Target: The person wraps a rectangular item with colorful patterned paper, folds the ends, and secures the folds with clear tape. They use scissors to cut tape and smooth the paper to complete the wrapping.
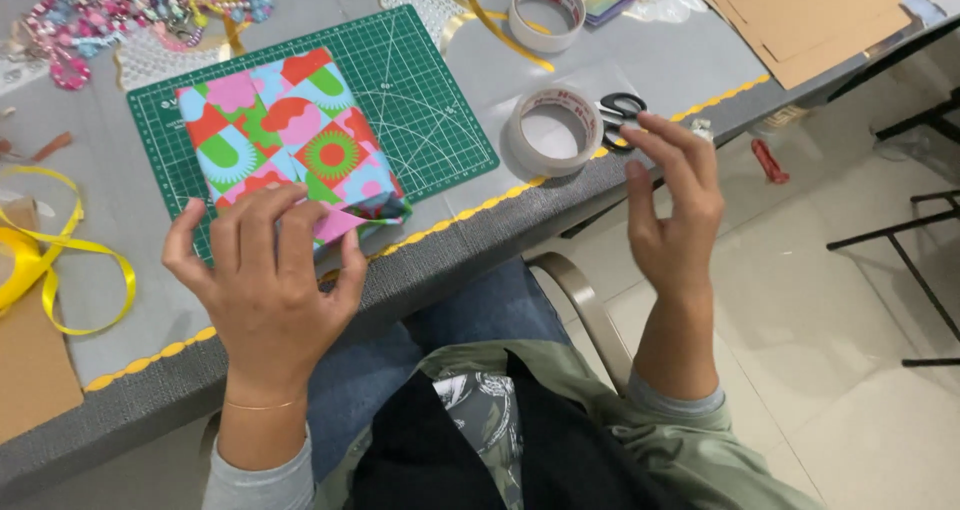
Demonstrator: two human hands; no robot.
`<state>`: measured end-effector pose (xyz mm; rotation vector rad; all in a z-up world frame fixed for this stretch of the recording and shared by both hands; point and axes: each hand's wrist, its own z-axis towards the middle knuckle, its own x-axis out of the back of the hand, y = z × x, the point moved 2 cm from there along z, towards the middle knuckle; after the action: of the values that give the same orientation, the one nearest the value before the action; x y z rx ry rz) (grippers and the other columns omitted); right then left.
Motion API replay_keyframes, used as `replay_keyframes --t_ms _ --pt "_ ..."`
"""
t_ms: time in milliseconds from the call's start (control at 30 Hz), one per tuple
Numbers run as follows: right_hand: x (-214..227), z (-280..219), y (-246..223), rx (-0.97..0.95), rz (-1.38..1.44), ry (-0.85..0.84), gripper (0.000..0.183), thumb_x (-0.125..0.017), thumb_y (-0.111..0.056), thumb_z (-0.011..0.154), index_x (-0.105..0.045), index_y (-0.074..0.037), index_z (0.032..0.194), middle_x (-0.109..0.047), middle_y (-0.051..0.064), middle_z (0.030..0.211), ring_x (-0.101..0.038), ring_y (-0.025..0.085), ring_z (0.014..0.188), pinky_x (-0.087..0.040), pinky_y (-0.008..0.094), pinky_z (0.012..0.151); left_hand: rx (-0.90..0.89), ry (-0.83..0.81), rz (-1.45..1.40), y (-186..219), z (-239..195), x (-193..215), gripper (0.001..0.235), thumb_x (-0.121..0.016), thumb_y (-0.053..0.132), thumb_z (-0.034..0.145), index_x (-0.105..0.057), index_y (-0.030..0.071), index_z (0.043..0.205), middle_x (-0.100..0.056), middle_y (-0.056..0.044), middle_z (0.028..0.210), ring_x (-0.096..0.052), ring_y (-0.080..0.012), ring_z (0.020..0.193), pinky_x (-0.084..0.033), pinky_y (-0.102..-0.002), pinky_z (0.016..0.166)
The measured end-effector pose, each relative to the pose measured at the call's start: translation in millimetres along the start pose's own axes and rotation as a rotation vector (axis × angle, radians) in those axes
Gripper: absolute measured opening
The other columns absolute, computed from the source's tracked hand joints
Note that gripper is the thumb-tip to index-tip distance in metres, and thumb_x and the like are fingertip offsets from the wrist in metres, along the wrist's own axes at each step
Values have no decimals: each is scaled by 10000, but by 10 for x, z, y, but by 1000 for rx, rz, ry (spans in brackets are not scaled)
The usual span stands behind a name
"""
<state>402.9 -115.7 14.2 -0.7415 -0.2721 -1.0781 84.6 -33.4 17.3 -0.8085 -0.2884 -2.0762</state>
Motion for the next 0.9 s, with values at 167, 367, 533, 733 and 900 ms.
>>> replay_keyframes --t_ms 167,367,533,733,900 --pt "30 24 147 64 -33 -190 260 -530 74 1095 -672 -24 1290 -563 172 1402 -526 375 1262 -453 476 1059 10 -39 -72 83 -46 121 186 -759 229 1027 -682 90 1124 -726 -88 1180 -689 -278 1075 -365 -509 1132" --pt "-293 16 251 155 -274 -312 327 -626 -43 1054 -625 -108 1374 -473 174 1537 -361 427 1476 -378 617 1155 -27 -91 -59 185 -188 230 254 -784 277 1012 -694 129 1198 -710 -60 1209 -682 -250 1102 -384 -508 1131" --pt "-463 19 288 206 -348 -273 84 -696 -111 1067 -642 -62 1025 -585 144 1449 -413 406 1474 -217 641 1203 -26 -76 -102 260 -290 319 273 -764 336 1001 -701 145 1185 -678 -59 1194 -658 -251 1103 -391 -523 1097" --pt "-171 -119 244 -145 329 -332 198 -478 -179 1105 -589 -33 1181 -642 85 1257 -407 434 1516 -298 501 1255 1 -3 -312 446 -200 354 232 -747 261 965 -684 145 1155 -665 -54 1166 -665 -235 1077 -405 -500 1110" --pt "11 -226 -80 -161 1012 -524 353 -476 -347 1100 -597 -19 1050 -602 55 976 -600 200 1009 -482 469 1165 74 -244 -892 674 -91 397 616 -579 400 1023 -423 45 1501 -506 -145 1509 -505 -330 1429 -399 -501 1187"
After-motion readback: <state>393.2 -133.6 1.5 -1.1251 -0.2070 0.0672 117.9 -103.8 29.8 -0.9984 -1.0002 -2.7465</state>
